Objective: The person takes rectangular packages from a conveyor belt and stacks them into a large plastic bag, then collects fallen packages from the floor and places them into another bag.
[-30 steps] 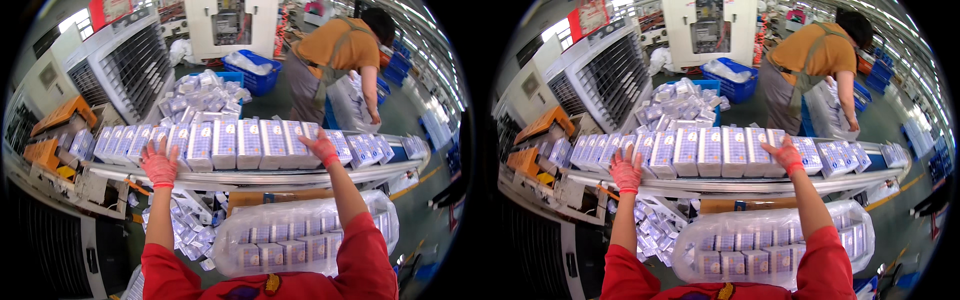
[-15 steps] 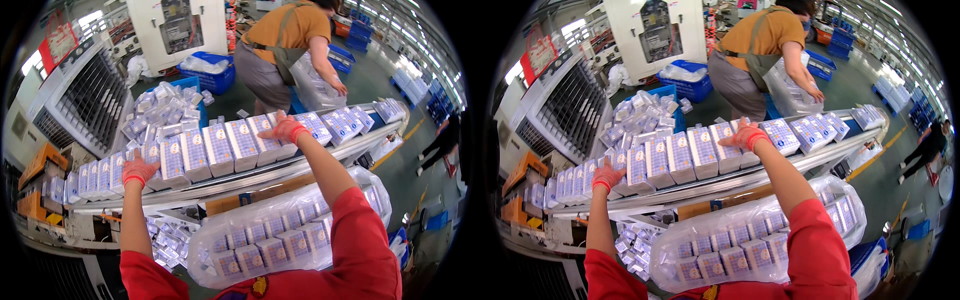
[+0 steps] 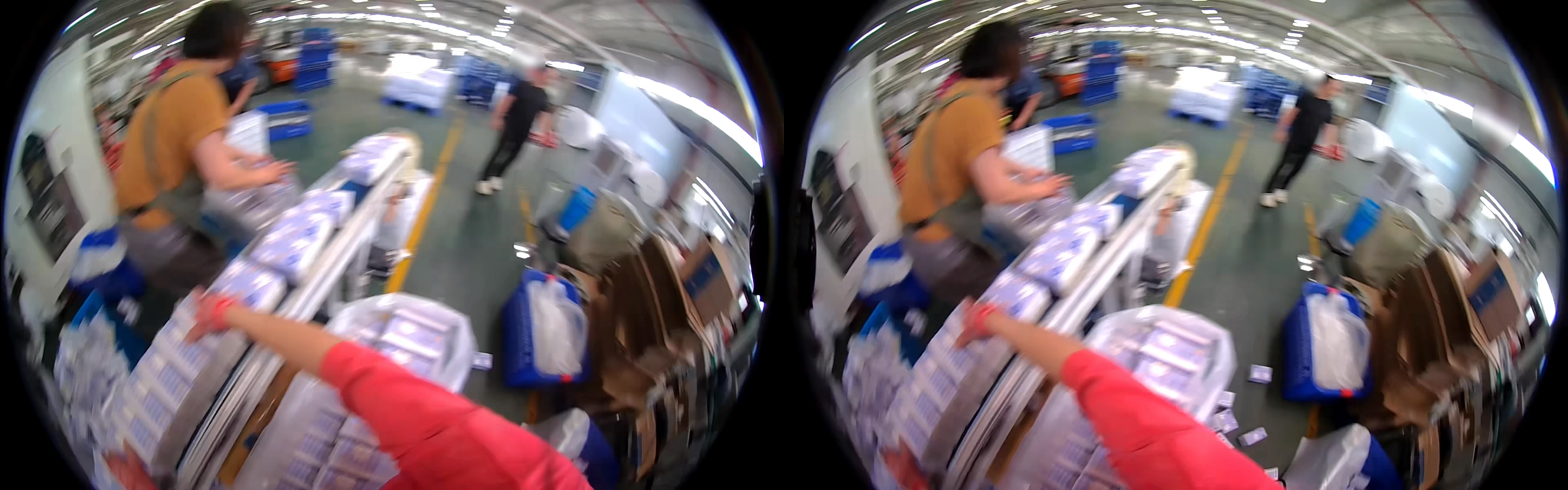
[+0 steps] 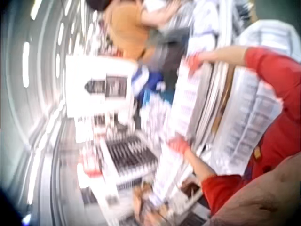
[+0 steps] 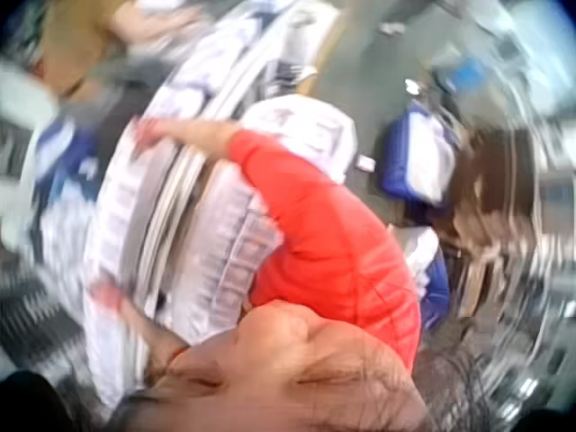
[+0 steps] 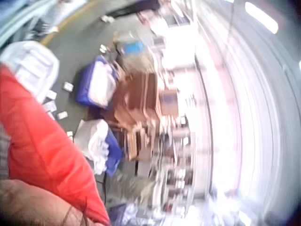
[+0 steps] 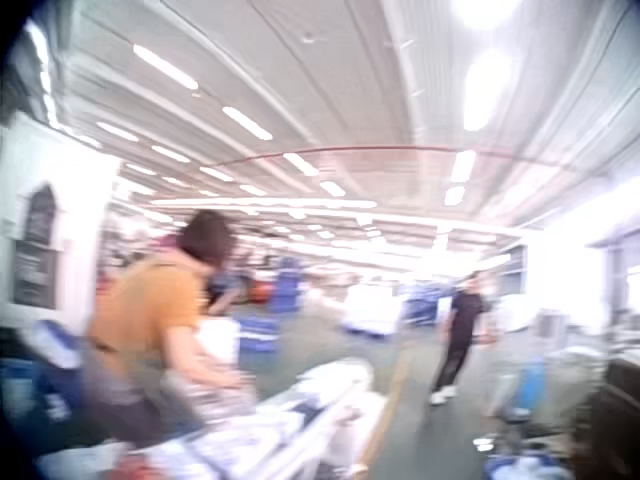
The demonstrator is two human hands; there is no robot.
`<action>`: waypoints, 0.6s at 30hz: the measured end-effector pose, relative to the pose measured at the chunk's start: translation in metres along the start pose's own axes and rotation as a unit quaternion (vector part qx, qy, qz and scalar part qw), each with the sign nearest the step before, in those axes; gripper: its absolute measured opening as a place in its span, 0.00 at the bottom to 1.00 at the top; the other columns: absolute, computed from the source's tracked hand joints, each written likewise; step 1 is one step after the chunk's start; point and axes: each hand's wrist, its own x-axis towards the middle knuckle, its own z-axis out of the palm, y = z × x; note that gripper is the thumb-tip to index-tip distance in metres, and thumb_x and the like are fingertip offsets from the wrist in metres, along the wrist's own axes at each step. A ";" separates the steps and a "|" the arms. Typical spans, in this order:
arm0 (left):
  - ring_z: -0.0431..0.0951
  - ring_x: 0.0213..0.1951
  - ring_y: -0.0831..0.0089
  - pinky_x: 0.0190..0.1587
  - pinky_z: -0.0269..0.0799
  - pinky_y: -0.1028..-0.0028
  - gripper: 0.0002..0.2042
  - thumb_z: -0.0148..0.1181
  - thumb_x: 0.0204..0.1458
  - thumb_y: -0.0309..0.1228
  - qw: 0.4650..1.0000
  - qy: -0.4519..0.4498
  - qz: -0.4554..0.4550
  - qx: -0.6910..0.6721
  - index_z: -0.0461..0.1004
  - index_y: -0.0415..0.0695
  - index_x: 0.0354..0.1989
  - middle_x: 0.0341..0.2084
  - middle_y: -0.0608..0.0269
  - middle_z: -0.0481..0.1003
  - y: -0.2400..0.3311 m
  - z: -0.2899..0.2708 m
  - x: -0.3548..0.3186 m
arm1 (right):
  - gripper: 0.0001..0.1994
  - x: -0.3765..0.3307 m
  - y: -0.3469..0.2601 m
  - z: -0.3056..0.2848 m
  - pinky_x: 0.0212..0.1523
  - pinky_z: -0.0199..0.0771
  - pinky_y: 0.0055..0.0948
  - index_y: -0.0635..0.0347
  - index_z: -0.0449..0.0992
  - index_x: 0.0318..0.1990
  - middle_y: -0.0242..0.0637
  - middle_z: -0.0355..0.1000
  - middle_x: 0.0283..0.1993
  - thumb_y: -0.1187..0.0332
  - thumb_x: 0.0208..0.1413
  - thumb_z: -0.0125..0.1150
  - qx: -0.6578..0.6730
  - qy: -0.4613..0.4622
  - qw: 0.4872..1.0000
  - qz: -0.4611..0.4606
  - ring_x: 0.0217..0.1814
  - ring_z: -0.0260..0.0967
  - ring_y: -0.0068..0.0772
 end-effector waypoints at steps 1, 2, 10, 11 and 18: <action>0.56 0.51 0.54 0.53 0.50 0.69 0.34 0.52 0.42 0.46 0.994 -0.050 0.063 -0.069 0.53 0.28 0.49 0.48 0.38 0.56 -0.014 0.004 0.012 | 0.58 0.017 0.013 -0.002 0.56 0.47 0.34 0.71 0.39 0.56 0.50 0.37 0.60 0.36 0.23 0.57 0.018 -0.055 0.996 -0.068 0.59 0.45 0.45; 0.55 0.52 0.56 0.54 0.49 0.69 0.28 0.50 0.43 0.43 0.984 -0.098 0.100 0.113 0.55 0.36 0.49 0.49 0.42 0.56 0.013 0.015 0.006 | 0.58 0.030 0.032 -0.004 0.56 0.47 0.33 0.71 0.39 0.56 0.50 0.36 0.60 0.36 0.23 0.57 0.012 -0.040 0.997 -0.069 0.59 0.45 0.46; 0.48 0.56 0.64 0.56 0.43 0.75 0.37 0.56 0.40 0.39 0.981 -0.146 0.032 -0.121 0.43 0.36 0.56 0.55 0.49 0.48 0.159 -0.004 -0.025 | 0.61 0.024 0.109 -0.027 0.54 0.50 0.27 0.76 0.38 0.55 0.53 0.51 0.55 0.32 0.21 0.55 0.064 0.028 0.995 -0.067 0.57 0.50 0.42; 0.48 0.56 0.64 0.56 0.42 0.75 0.38 0.58 0.39 0.38 0.974 -0.161 0.059 -0.147 0.43 0.35 0.55 0.54 0.48 0.48 0.159 0.004 -0.024 | 0.59 0.015 0.102 -0.033 0.54 0.51 0.26 0.76 0.42 0.54 0.51 0.54 0.53 0.31 0.21 0.53 0.059 0.017 0.996 -0.058 0.56 0.52 0.42; 0.54 0.51 0.68 0.53 0.46 0.77 0.39 0.59 0.38 0.34 0.950 -0.091 0.025 -0.297 0.41 0.39 0.57 0.52 0.51 0.51 0.224 -0.014 -0.062 | 0.54 0.019 0.123 -0.038 0.51 0.55 0.25 0.72 0.44 0.52 0.45 0.61 0.47 0.51 0.19 0.71 0.310 0.056 0.937 -0.151 0.49 0.59 0.33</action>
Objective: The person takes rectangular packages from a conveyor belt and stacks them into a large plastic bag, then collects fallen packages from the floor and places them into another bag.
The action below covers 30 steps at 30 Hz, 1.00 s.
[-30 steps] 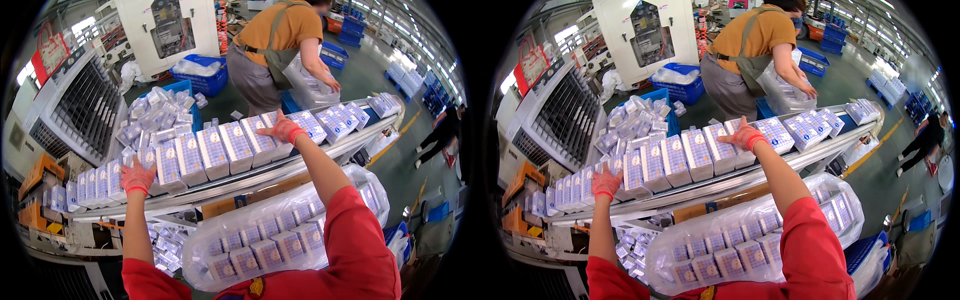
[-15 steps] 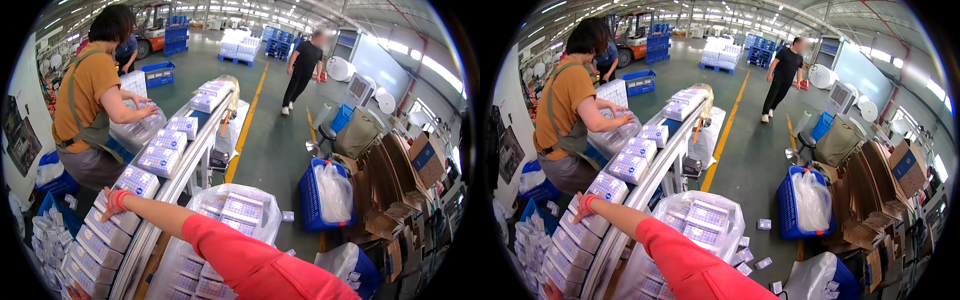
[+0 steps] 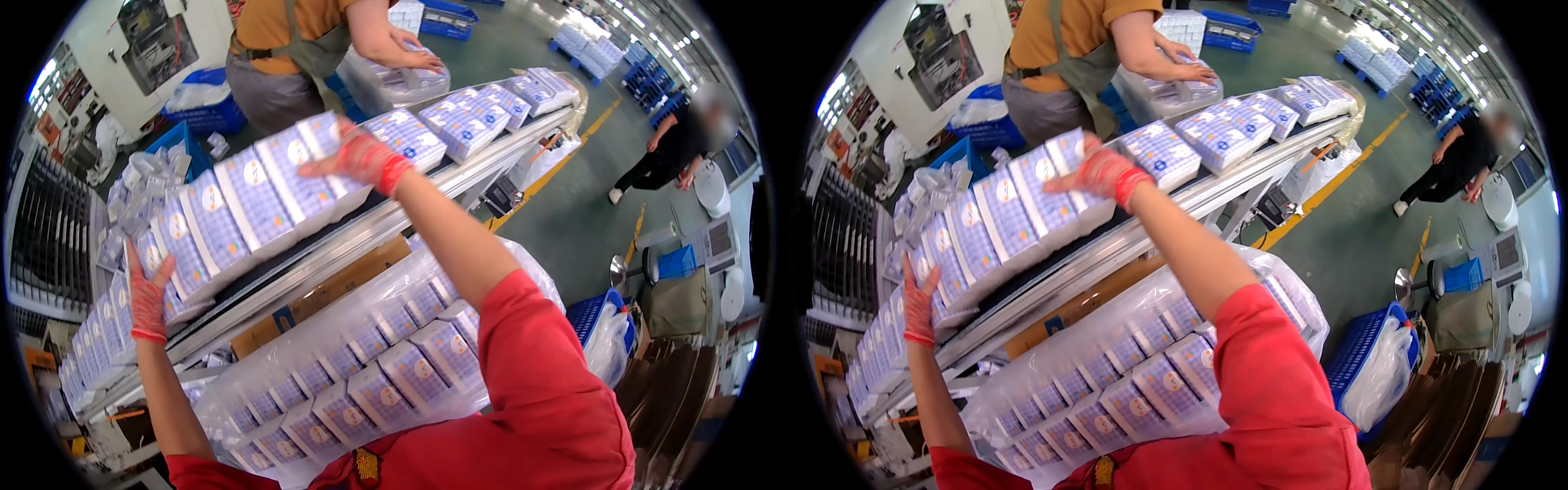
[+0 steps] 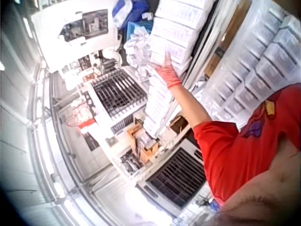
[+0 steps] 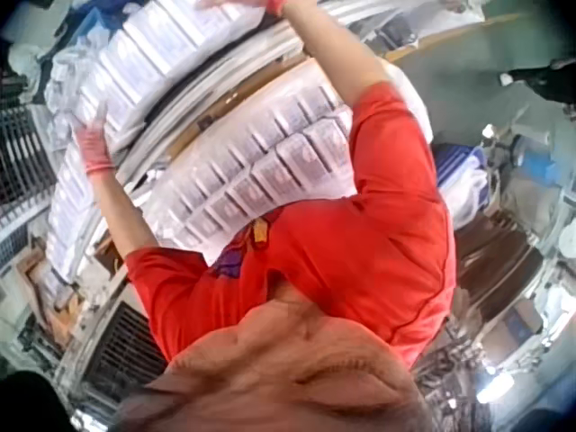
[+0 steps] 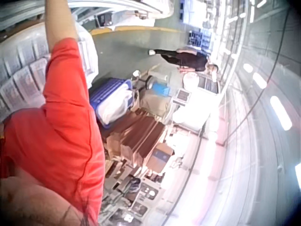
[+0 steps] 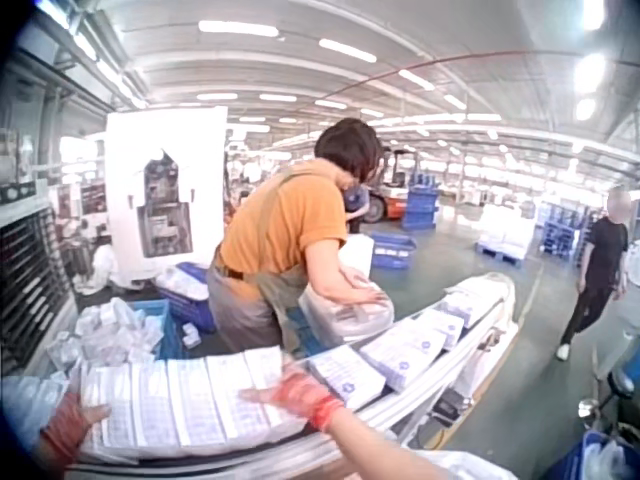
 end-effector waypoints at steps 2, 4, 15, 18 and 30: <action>0.54 0.50 0.69 0.52 0.47 0.77 0.39 0.59 0.38 0.33 0.998 0.028 0.048 -0.011 0.41 0.39 0.57 0.52 0.52 0.52 0.020 -0.009 -0.011 | 0.44 -0.030 -0.039 -0.015 0.46 0.59 0.23 0.69 0.51 0.47 0.39 0.66 0.39 0.57 0.24 0.71 0.054 0.015 0.997 -0.051 0.43 0.62 0.28; 0.54 0.51 0.67 0.53 0.47 0.75 0.40 0.59 0.37 0.34 0.997 0.047 0.066 0.009 0.40 0.40 0.57 0.52 0.51 0.51 0.060 -0.011 -0.036 | 0.46 -0.058 -0.045 -0.033 0.46 0.59 0.23 0.70 0.49 0.48 0.41 0.65 0.40 0.55 0.24 0.70 0.002 0.057 0.991 -0.120 0.45 0.61 0.30; 0.59 0.48 0.65 0.51 0.53 0.73 0.47 0.66 0.30 0.34 0.962 -0.183 -0.176 -0.096 0.38 0.38 0.56 0.47 0.48 0.58 0.024 0.077 -0.189 | 0.39 -0.227 0.041 -0.071 0.47 0.59 0.23 0.63 0.54 0.51 0.36 0.64 0.43 0.65 0.28 0.69 0.100 -0.065 0.976 0.184 0.45 0.60 0.26; 0.59 0.49 0.65 0.52 0.52 0.73 0.45 0.66 0.30 0.38 0.901 -0.323 -0.275 -0.090 0.42 0.37 0.55 0.48 0.47 0.58 -0.002 0.083 -0.154 | 0.40 -0.194 0.032 -0.081 0.45 0.61 0.22 0.67 0.55 0.49 0.40 0.64 0.44 0.56 0.29 0.67 0.055 -0.160 0.923 0.346 0.44 0.62 0.28; 0.52 0.53 0.62 0.55 0.44 0.74 0.50 0.67 0.26 0.39 0.996 -0.077 -0.044 0.012 0.38 0.38 0.56 0.51 0.47 0.52 -0.031 0.144 -0.186 | 0.46 -0.202 0.121 -0.079 0.51 0.55 0.27 0.68 0.47 0.54 0.50 0.59 0.49 0.51 0.30 0.64 -0.140 -0.015 0.983 0.118 0.53 0.55 0.40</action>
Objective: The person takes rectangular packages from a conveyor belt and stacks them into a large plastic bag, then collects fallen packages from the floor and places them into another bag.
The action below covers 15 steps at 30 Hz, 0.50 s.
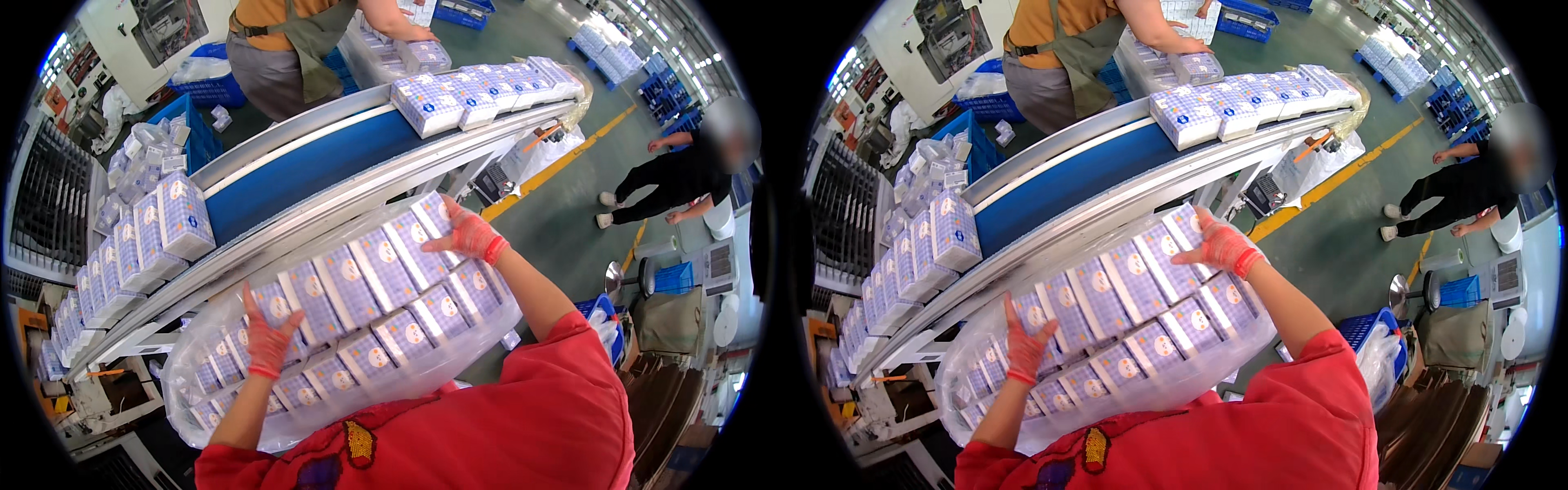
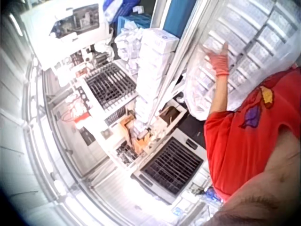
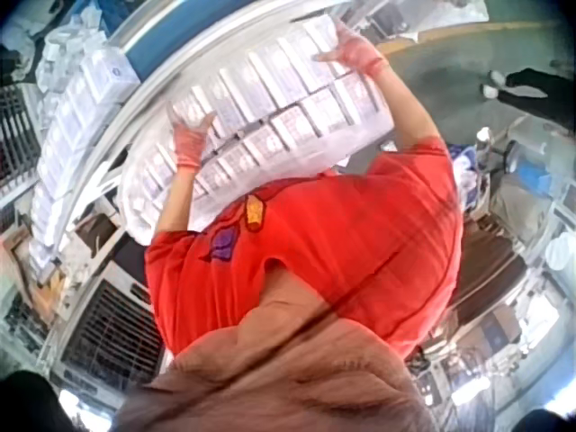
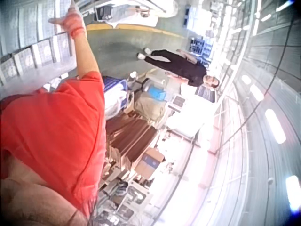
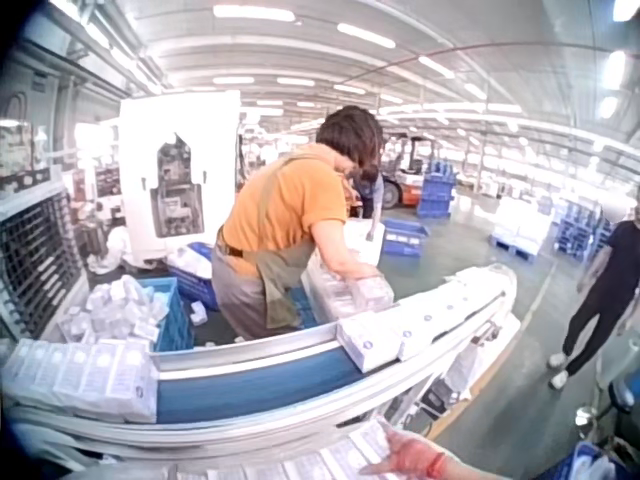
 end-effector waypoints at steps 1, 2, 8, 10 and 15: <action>0.54 0.52 0.63 0.54 0.46 0.74 0.48 0.67 0.27 0.38 0.999 -0.005 0.012 0.030 0.39 0.39 0.56 0.49 0.47 0.53 -0.003 -0.003 -0.009 | 0.43 -0.006 -0.009 -0.004 0.49 0.57 0.27 0.68 0.52 0.52 0.50 0.61 0.47 0.47 0.31 0.61 -0.093 0.023 0.995 0.021 0.51 0.58 0.41; 0.55 0.51 0.63 0.53 0.48 0.74 0.47 0.66 0.29 0.38 0.998 -0.010 0.027 0.060 0.39 0.40 0.56 0.48 0.47 0.55 -0.003 -0.006 -0.015 | 0.41 -0.005 -0.019 -0.009 0.47 0.59 0.28 0.68 0.56 0.48 0.49 0.63 0.45 0.45 0.31 0.59 -0.148 -0.005 0.985 0.084 0.49 0.60 0.41; 0.67 0.29 0.74 0.35 0.64 0.77 0.24 0.60 0.39 0.32 0.991 -0.083 -0.092 0.043 0.58 0.42 0.45 0.30 0.61 0.69 -0.035 -0.048 -0.004 | 0.33 0.041 -0.046 -0.060 0.37 0.66 0.30 0.59 0.68 0.38 0.43 0.69 0.36 0.38 0.31 0.53 -0.296 -0.072 0.944 0.128 0.37 0.67 0.38; 0.67 0.29 0.74 0.34 0.64 0.77 0.24 0.60 0.39 0.34 0.988 -0.127 -0.083 -0.043 0.58 0.42 0.44 0.29 0.61 0.69 -0.027 -0.046 0.001 | 0.35 0.044 -0.029 -0.063 0.45 0.60 0.30 0.61 0.66 0.43 0.43 0.65 0.43 0.39 0.35 0.52 -0.167 -0.164 0.961 0.150 0.44 0.63 0.34; 0.65 0.35 0.73 0.38 0.62 0.77 0.28 0.61 0.37 0.37 0.977 -0.151 -0.149 -0.010 0.58 0.41 0.46 0.34 0.59 0.67 -0.011 -0.045 0.002 | 0.30 0.049 0.022 -0.026 0.46 0.58 0.28 0.62 0.66 0.44 0.42 0.66 0.43 0.47 0.37 0.56 -0.174 -0.060 0.982 0.052 0.45 0.62 0.34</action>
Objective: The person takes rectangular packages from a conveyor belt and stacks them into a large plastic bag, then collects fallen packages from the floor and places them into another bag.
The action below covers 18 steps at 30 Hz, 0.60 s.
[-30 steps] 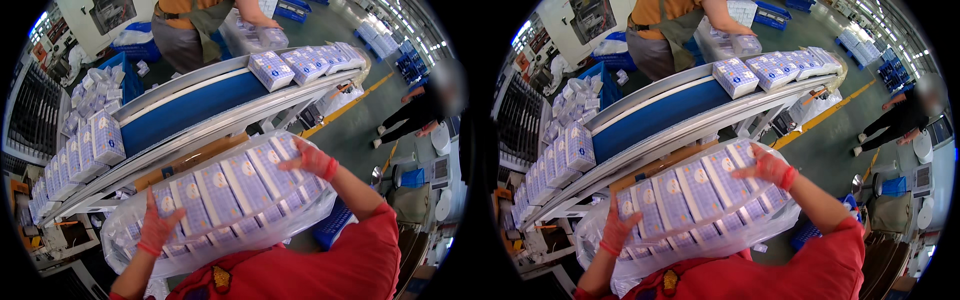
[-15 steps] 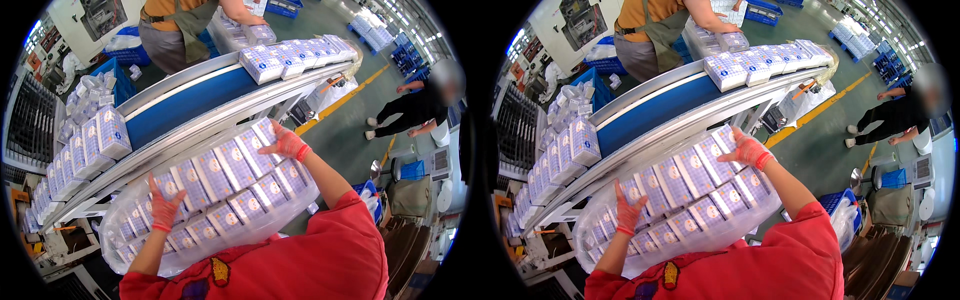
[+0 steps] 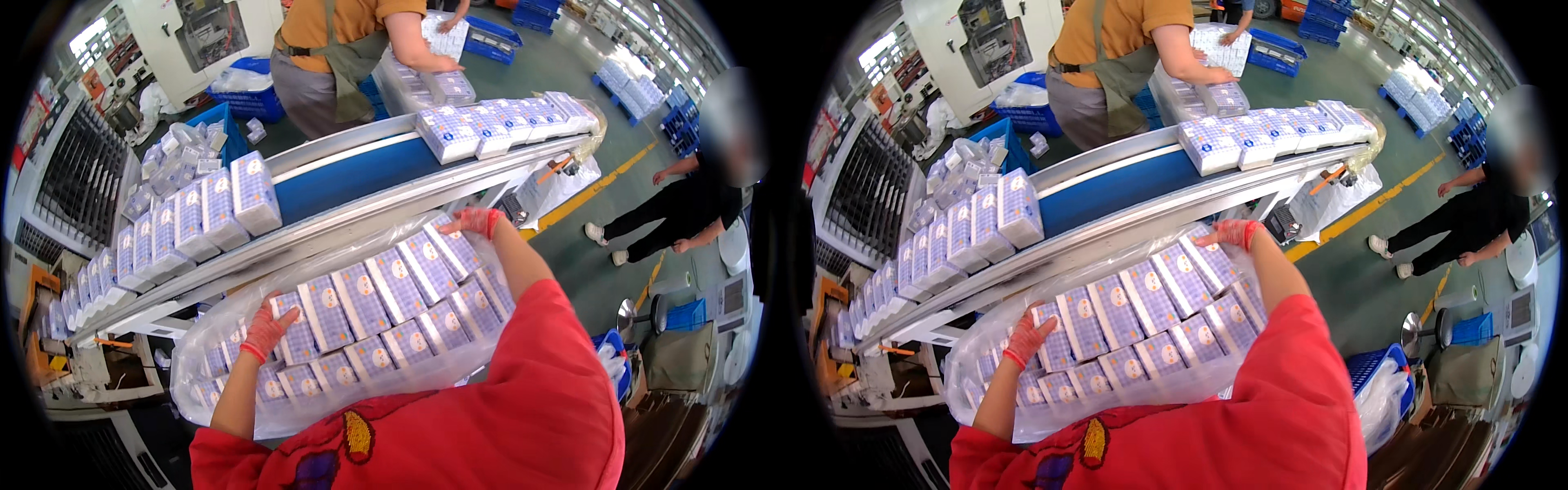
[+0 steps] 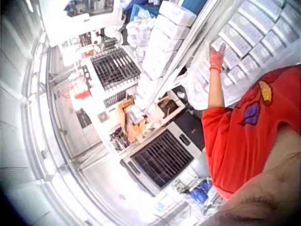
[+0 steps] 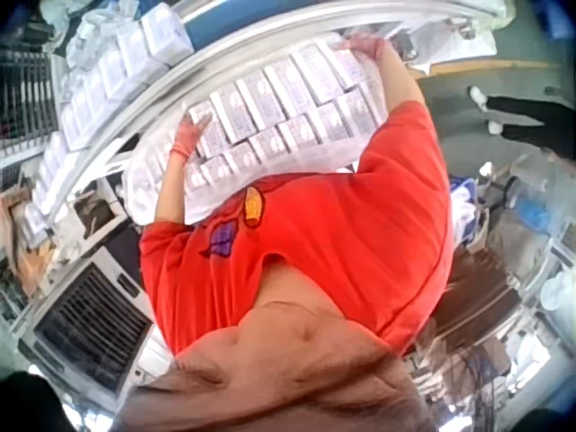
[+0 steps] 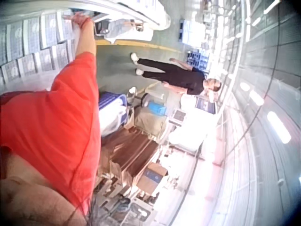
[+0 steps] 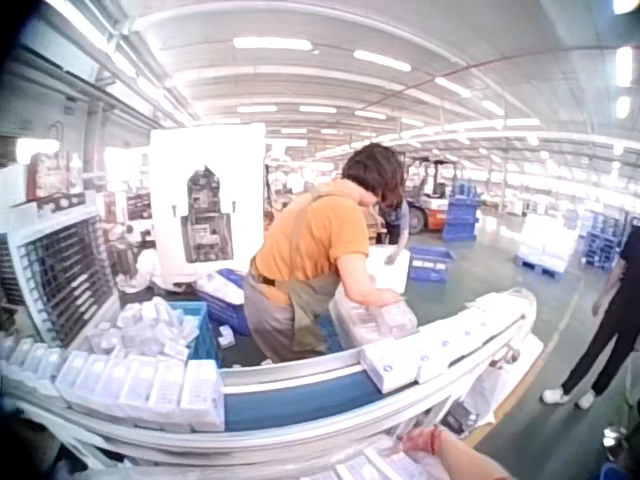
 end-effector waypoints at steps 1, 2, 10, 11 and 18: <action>0.64 0.40 0.70 0.43 0.59 0.75 0.32 0.62 0.36 0.39 0.998 0.008 0.058 0.006 0.54 0.38 0.48 0.37 0.54 0.65 -0.015 0.003 0.012 | 0.28 0.000 -0.005 -0.011 0.43 0.60 0.28 0.61 0.67 0.42 0.42 0.66 0.41 0.51 0.35 0.58 -0.047 0.008 0.999 -0.011 0.42 0.63 0.35; 0.63 0.41 0.69 0.44 0.58 0.75 0.34 0.62 0.35 0.40 0.997 0.036 0.069 0.026 0.53 0.37 0.49 0.38 0.52 0.64 -0.022 0.004 0.012 | 0.25 -0.013 -0.033 -0.032 0.40 0.62 0.28 0.60 0.67 0.40 0.43 0.67 0.39 0.55 0.33 0.60 -0.090 0.012 0.996 -0.020 0.39 0.64 0.36; 0.52 0.54 0.54 0.55 0.47 0.73 0.46 0.57 0.36 0.49 0.981 0.186 -0.001 0.063 0.36 0.34 0.55 0.50 0.39 0.53 -0.006 0.025 -0.004 | 0.25 -0.131 -0.048 -0.020 0.38 0.65 0.28 0.62 0.67 0.38 0.45 0.66 0.40 0.57 0.33 0.63 0.101 0.376 0.921 0.008 0.39 0.66 0.38; 0.52 0.54 0.54 0.55 0.47 0.73 0.46 0.56 0.36 0.50 0.978 0.181 0.007 0.106 0.36 0.34 0.55 0.50 0.39 0.53 -0.037 0.027 0.004 | 0.27 -0.136 -0.022 -0.011 0.40 0.64 0.28 0.63 0.65 0.40 0.46 0.66 0.40 0.56 0.33 0.63 0.077 0.231 0.968 0.056 0.41 0.65 0.39; 0.45 0.57 0.58 0.57 0.42 0.74 0.42 0.50 0.42 0.48 0.987 0.157 0.023 -0.016 0.36 0.29 0.54 0.54 0.40 0.42 0.020 0.066 -0.002 | 0.24 -0.133 -0.044 0.039 0.43 0.63 0.33 0.62 0.65 0.41 0.47 0.66 0.40 0.57 0.37 0.58 -0.029 0.116 0.977 0.177 0.44 0.63 0.45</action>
